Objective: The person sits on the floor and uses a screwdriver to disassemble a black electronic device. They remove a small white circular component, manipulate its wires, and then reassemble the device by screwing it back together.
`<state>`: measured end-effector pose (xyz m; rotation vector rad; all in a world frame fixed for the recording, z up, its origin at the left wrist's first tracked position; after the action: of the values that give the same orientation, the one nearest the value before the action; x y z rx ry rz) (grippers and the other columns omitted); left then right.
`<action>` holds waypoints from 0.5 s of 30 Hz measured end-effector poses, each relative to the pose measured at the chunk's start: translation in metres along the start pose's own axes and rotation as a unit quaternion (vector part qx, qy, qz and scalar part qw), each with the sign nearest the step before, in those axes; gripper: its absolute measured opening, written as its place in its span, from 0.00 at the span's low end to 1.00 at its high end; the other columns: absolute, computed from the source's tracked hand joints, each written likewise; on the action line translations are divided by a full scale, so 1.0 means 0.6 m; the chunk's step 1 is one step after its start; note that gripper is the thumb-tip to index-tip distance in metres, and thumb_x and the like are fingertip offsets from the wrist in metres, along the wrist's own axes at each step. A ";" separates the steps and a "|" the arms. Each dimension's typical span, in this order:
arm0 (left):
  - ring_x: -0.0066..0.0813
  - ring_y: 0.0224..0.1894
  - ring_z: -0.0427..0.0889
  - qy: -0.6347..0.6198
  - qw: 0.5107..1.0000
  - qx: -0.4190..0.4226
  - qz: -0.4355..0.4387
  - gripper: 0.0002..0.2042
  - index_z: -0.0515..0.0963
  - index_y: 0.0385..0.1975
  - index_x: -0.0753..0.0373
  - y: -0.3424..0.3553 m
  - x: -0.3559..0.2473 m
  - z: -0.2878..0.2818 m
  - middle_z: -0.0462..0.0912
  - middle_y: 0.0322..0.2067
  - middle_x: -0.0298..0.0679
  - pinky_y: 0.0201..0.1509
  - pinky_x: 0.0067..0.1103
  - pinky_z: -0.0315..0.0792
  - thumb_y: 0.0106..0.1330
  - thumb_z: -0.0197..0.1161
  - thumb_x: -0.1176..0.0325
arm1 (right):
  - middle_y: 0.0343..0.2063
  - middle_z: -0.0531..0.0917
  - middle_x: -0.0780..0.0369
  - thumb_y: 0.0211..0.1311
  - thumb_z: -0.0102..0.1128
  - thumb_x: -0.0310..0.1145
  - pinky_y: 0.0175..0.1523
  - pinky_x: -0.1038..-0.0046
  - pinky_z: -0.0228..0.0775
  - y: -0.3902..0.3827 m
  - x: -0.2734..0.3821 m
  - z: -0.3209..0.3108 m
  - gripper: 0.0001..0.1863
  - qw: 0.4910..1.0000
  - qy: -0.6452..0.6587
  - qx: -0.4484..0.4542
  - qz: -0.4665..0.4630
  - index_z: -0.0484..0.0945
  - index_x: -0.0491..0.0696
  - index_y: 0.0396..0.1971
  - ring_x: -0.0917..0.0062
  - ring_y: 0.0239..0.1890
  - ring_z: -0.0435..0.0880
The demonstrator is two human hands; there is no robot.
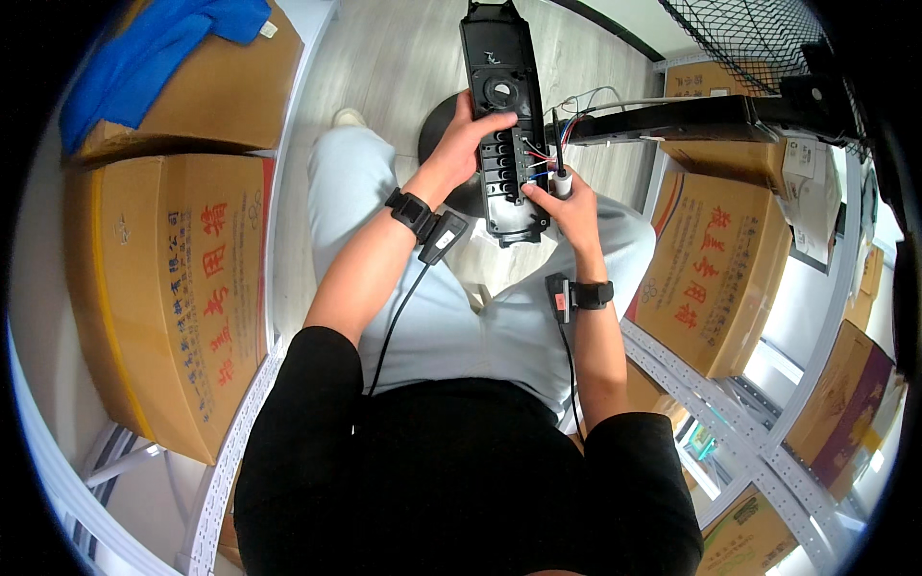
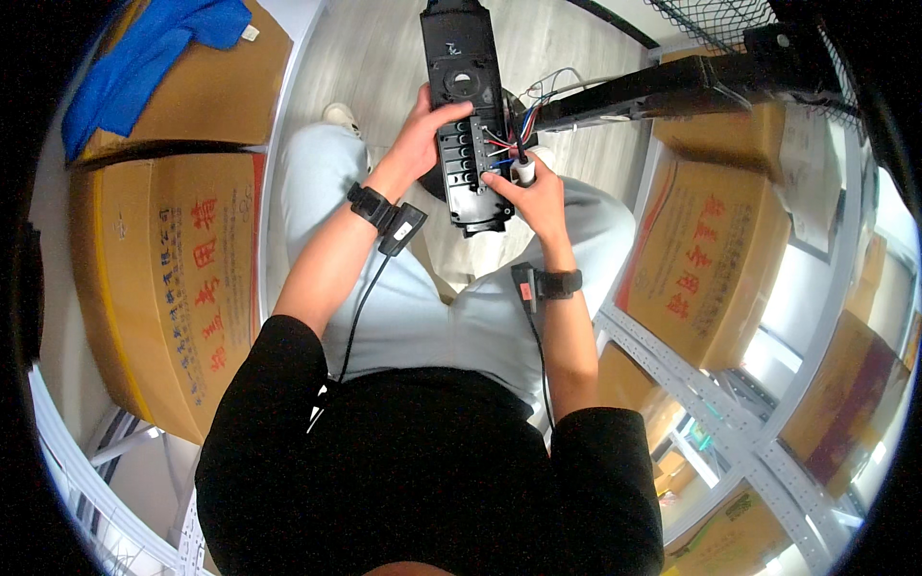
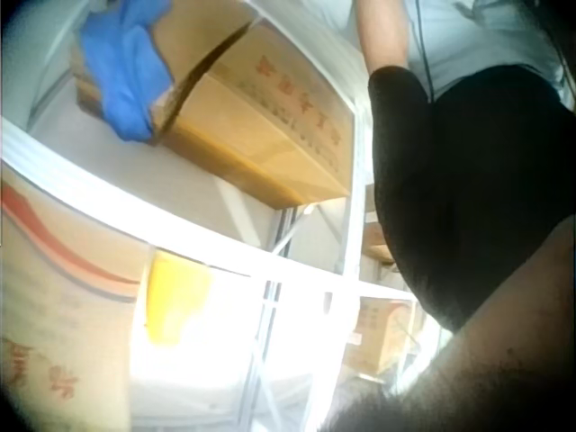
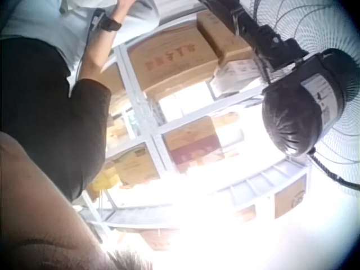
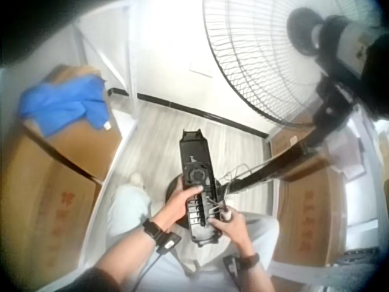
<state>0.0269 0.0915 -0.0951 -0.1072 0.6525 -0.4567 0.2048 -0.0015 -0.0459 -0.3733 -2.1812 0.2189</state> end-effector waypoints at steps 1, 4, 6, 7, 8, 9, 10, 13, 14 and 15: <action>0.32 0.54 0.76 0.031 0.999 0.010 0.006 0.33 0.57 0.60 0.63 -0.002 0.003 -0.001 0.71 0.53 0.42 0.55 0.30 0.76 0.57 0.70 0.76 | 0.30 0.86 0.61 0.44 0.80 0.47 0.43 0.75 0.75 0.000 0.001 0.001 0.33 1.000 0.007 -0.003 0.004 0.81 0.41 0.47 0.81 0.33 0.82; 0.33 0.57 0.74 0.070 0.997 0.027 0.003 0.41 0.54 0.63 0.63 -0.016 0.007 0.012 0.71 0.53 0.42 0.61 0.31 0.72 0.50 0.72 0.82 | 0.30 0.86 0.61 0.44 0.80 0.46 0.43 0.76 0.74 0.003 -0.011 -0.001 0.32 1.000 0.015 -0.004 0.011 0.81 0.42 0.47 0.82 0.33 0.81; 0.33 0.58 0.73 0.081 0.996 0.033 0.009 0.44 0.53 0.65 0.62 -0.015 0.012 0.010 0.71 0.54 0.41 0.61 0.30 0.72 0.48 0.72 0.84 | 0.30 0.86 0.62 0.45 0.80 0.44 0.43 0.77 0.74 0.004 -0.014 0.003 0.31 1.000 0.018 -0.003 0.003 0.81 0.42 0.47 0.83 0.33 0.80; 0.33 0.56 0.75 0.084 0.996 0.028 0.008 0.42 0.55 0.64 0.62 -0.012 0.014 0.004 0.72 0.53 0.40 0.60 0.30 0.73 0.49 0.72 0.85 | 0.31 0.85 0.63 0.46 0.79 0.43 0.43 0.77 0.74 0.004 -0.013 0.005 0.30 1.000 0.022 -0.003 -0.007 0.81 0.42 0.48 0.83 0.34 0.80; 0.33 0.55 0.76 0.085 0.996 0.024 0.007 0.40 0.57 0.63 0.62 -0.008 0.016 0.002 0.73 0.52 0.40 0.59 0.30 0.74 0.49 0.71 0.85 | 0.31 0.85 0.64 0.46 0.79 0.42 0.43 0.77 0.73 0.003 -0.013 0.005 0.30 1.000 0.023 -0.003 -0.016 0.80 0.43 0.48 0.84 0.34 0.80; 0.32 0.54 0.77 0.086 0.996 0.019 0.007 0.38 0.59 0.62 0.62 -0.006 0.019 -0.001 0.74 0.51 0.39 0.58 0.30 0.75 0.50 0.71 0.86 | 0.32 0.85 0.65 0.47 0.79 0.41 0.44 0.77 0.73 0.003 -0.015 0.009 0.30 0.998 0.063 0.013 -0.019 0.80 0.43 0.49 0.84 0.35 0.79; 0.32 0.54 0.77 0.079 0.997 0.022 0.006 0.38 0.60 0.62 0.62 -0.005 0.019 -0.005 0.74 0.50 0.39 0.57 0.30 0.74 0.49 0.71 0.86 | 0.33 0.84 0.66 0.47 0.79 0.39 0.45 0.77 0.73 0.004 -0.017 0.015 0.30 0.994 0.102 0.030 -0.022 0.79 0.43 0.50 0.84 0.36 0.79; 0.31 0.52 0.77 0.061 0.998 0.031 0.005 0.38 0.61 0.61 0.64 -0.005 0.007 0.002 0.75 0.49 0.39 0.57 0.28 0.74 0.48 0.70 0.86 | 0.36 0.81 0.69 0.49 0.78 0.34 0.46 0.78 0.72 0.001 -0.025 0.017 0.33 0.986 0.151 0.054 -0.033 0.75 0.43 0.56 0.84 0.38 0.77; 0.30 0.51 0.78 0.059 0.998 0.033 0.007 0.37 0.62 0.60 0.64 -0.004 0.005 0.002 0.75 0.49 0.39 0.57 0.28 0.74 0.49 0.70 0.86 | 0.36 0.81 0.69 0.50 0.78 0.34 0.46 0.78 0.71 0.001 -0.026 0.020 0.34 0.983 0.168 0.057 -0.042 0.75 0.43 0.57 0.84 0.38 0.77; 0.30 0.50 0.78 0.056 0.998 0.034 0.009 0.36 0.62 0.60 0.64 -0.003 0.003 0.003 0.76 0.48 0.38 0.56 0.28 0.74 0.49 0.70 0.86 | 0.36 0.81 0.69 0.50 0.78 0.34 0.45 0.78 0.71 0.002 -0.028 0.022 0.34 0.980 0.185 0.059 -0.050 0.74 0.43 0.58 0.85 0.38 0.76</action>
<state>0.0285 0.0888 -0.0940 -0.0104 0.7472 -0.4695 0.2038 -0.0066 -0.0664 -0.2158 -1.8065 0.2028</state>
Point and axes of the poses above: each hand's wrist, its own y-axis towards the middle knuckle, its own z-axis out of the palm, x = y × z, the point moved 4 cm from there along y, towards the middle knuckle
